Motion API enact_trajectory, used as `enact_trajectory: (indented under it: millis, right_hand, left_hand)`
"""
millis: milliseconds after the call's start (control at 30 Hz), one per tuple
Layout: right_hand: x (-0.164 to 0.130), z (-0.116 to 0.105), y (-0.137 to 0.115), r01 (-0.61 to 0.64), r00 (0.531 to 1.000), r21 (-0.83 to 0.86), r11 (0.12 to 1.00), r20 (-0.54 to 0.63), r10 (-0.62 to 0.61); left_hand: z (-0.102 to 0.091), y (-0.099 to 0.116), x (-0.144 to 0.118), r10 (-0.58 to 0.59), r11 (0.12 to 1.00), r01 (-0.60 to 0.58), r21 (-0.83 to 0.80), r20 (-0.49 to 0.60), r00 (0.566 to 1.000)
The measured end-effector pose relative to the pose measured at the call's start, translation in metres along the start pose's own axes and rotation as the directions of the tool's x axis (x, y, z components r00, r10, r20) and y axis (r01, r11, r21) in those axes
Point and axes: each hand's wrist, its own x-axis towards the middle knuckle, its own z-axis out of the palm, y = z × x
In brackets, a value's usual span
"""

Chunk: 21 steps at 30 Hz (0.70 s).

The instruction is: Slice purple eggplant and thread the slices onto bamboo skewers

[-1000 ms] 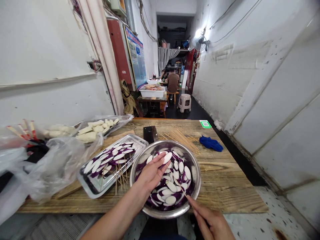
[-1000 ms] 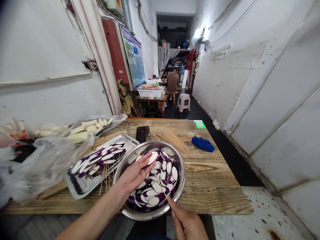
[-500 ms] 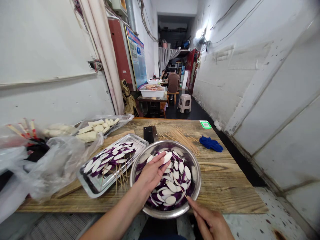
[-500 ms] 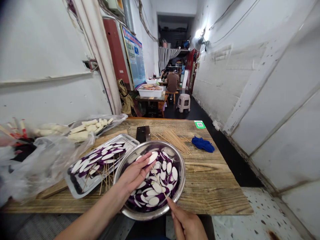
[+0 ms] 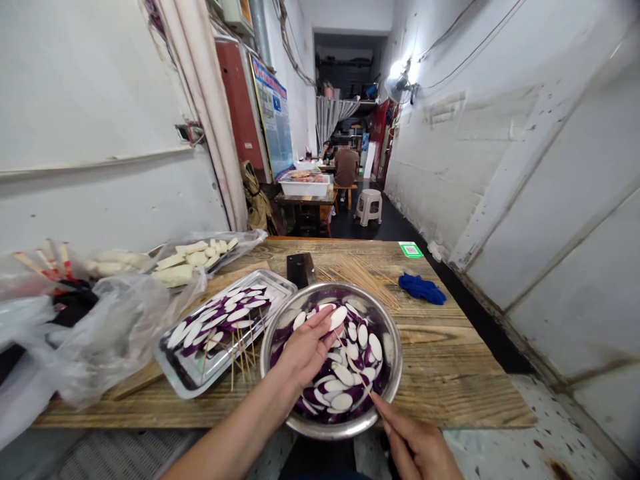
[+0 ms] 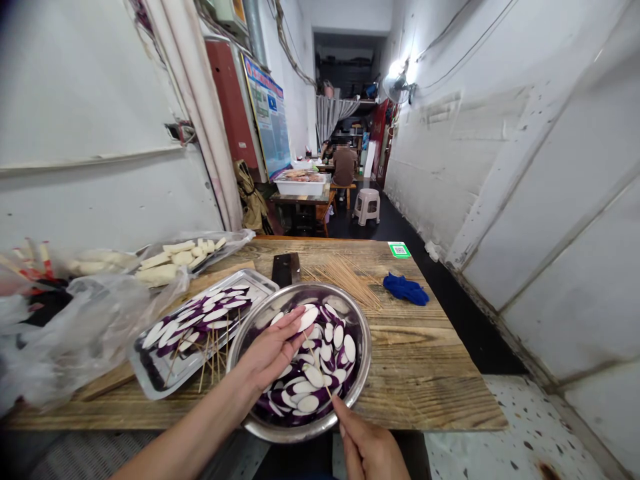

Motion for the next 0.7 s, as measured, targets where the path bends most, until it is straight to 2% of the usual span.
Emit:
enact_trajectory:
  millis: [233,400,600,700]
  right_hand:
    - [0.002,0.004,0.000,0.012,0.998,0.012,1.000,-0.065,-0.011]
    - [0.000,0.009,0.003,0.002,0.997,0.031,1.000,-0.075,0.000]
    - [0.000,0.023,0.007,0.001,0.981,0.089,0.996,-0.195,0.016]
    - [0.000,0.026,0.007,-0.004,0.977,0.112,0.994,-0.210,0.027]
  left_hand:
    - [-0.001,0.001,0.001,-0.017,0.999,0.016,-0.028,-0.025,1.000]
    - [0.001,0.000,-0.001,-0.004,1.000,0.004,-0.020,-0.005,1.000]
    - [0.001,0.000,-0.003,-0.013,0.999,0.013,-0.029,-0.001,1.000]
    - [0.001,0.000,-0.003,-0.008,1.000,0.009,-0.018,0.010,1.000]
